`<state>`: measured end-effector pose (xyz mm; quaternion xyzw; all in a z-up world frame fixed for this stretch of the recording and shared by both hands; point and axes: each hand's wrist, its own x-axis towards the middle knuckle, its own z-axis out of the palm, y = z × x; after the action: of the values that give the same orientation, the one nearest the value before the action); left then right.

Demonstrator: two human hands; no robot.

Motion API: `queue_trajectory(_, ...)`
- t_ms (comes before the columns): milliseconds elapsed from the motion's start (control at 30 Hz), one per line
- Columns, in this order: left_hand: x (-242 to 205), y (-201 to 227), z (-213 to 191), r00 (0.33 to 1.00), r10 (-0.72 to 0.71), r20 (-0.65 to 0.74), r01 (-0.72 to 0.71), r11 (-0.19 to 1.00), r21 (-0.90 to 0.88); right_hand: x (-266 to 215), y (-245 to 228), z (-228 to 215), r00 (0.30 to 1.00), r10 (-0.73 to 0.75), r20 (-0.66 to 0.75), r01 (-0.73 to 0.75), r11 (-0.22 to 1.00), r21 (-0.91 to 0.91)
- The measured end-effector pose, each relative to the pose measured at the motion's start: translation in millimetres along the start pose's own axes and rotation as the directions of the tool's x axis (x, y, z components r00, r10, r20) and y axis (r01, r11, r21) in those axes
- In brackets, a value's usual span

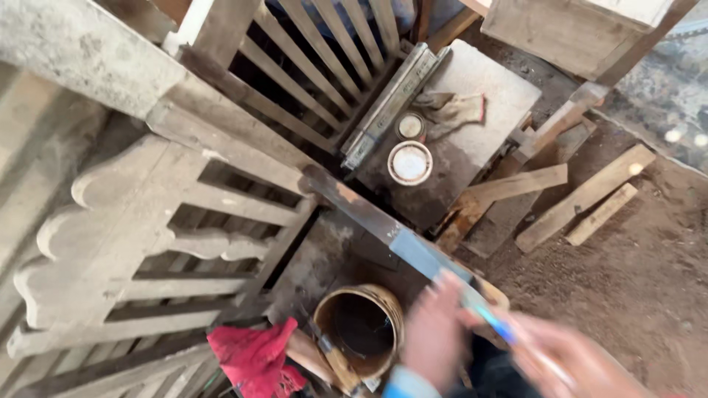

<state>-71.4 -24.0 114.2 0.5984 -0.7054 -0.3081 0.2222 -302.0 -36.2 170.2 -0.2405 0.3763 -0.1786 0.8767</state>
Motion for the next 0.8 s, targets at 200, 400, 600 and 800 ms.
queue_trajectory(200,16.3,-51.7,-0.5,0.995,0.060,-0.079,-0.057,0.997,0.045,32.6,-29.6,21.6,0.999,0.044,0.010,-0.045,0.995,0.093)
queue_trajectory(400,51.9,-48.3,-55.6,0.994,0.061,-0.096,-0.051,0.994,0.098,84.7,-47.7,34.2,0.908,0.306,-0.287,-0.223,0.931,0.288)
queue_trajectory(600,-1.2,45.5,-2.5,0.934,0.216,-0.283,-0.172,0.970,0.172,44.4,-13.3,2.0,0.991,0.053,-0.121,-0.048,0.998,0.044)
queue_trajectory(800,37.6,-27.0,-52.2,0.987,-0.161,0.028,0.161,0.987,-0.023,76.6,-63.7,47.1,0.865,0.406,-0.294,-0.318,0.898,0.306)
